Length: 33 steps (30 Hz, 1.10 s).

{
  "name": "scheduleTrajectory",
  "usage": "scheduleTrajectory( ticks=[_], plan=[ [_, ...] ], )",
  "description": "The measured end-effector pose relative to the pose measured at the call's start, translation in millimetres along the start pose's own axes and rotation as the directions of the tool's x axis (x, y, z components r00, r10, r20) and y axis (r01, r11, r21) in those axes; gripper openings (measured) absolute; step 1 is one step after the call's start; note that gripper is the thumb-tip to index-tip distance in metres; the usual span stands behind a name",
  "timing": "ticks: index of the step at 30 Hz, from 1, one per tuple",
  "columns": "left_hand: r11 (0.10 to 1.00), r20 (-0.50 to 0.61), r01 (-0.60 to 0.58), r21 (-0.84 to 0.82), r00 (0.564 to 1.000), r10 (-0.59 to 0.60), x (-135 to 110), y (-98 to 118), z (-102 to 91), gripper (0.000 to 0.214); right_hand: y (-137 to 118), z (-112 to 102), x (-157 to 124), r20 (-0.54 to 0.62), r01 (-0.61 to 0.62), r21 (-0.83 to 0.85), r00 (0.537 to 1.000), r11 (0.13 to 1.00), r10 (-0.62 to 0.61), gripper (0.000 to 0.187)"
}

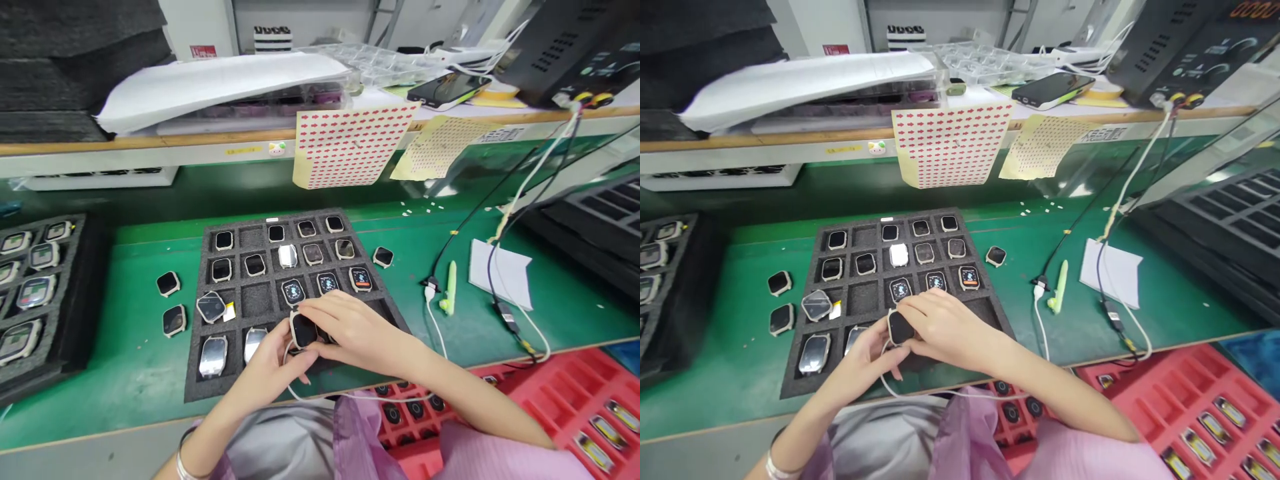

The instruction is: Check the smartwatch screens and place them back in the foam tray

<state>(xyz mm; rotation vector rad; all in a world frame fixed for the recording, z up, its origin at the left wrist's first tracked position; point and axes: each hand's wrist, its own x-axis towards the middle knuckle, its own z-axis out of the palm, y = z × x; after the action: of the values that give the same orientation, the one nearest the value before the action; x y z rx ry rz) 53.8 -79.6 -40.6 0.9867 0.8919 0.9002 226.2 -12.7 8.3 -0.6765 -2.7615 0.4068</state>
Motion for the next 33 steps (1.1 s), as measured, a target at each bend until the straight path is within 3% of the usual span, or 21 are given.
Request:
scheduleTrajectory(
  ticks=[7,13,18,33],
  plan=[
    [0.998,-0.135,0.002,-0.066,0.991,-0.011,3.3,-0.2,0.6,0.034,-1.9,12.4,-0.6,-0.047,0.004,0.019,0.999,1.000,-0.004,0.029],
    [0.982,-0.102,-0.004,-0.187,0.995,-0.015,2.7,-5.8,-4.3,0.034,1.9,22.9,-4.7,-0.159,0.017,0.153,0.987,0.988,0.007,0.030],
    [0.983,-0.065,0.006,-0.182,0.998,-0.018,1.0,-6.2,-4.5,0.030,5.5,25.5,-5.0,-0.152,0.021,0.256,0.988,0.966,0.019,0.030],
    [0.991,-0.034,-0.012,-0.133,0.999,0.007,-1.3,-2.3,-0.4,0.024,2.2,21.3,-9.6,-0.151,0.005,0.251,0.988,0.968,0.034,0.034]
  ],
)
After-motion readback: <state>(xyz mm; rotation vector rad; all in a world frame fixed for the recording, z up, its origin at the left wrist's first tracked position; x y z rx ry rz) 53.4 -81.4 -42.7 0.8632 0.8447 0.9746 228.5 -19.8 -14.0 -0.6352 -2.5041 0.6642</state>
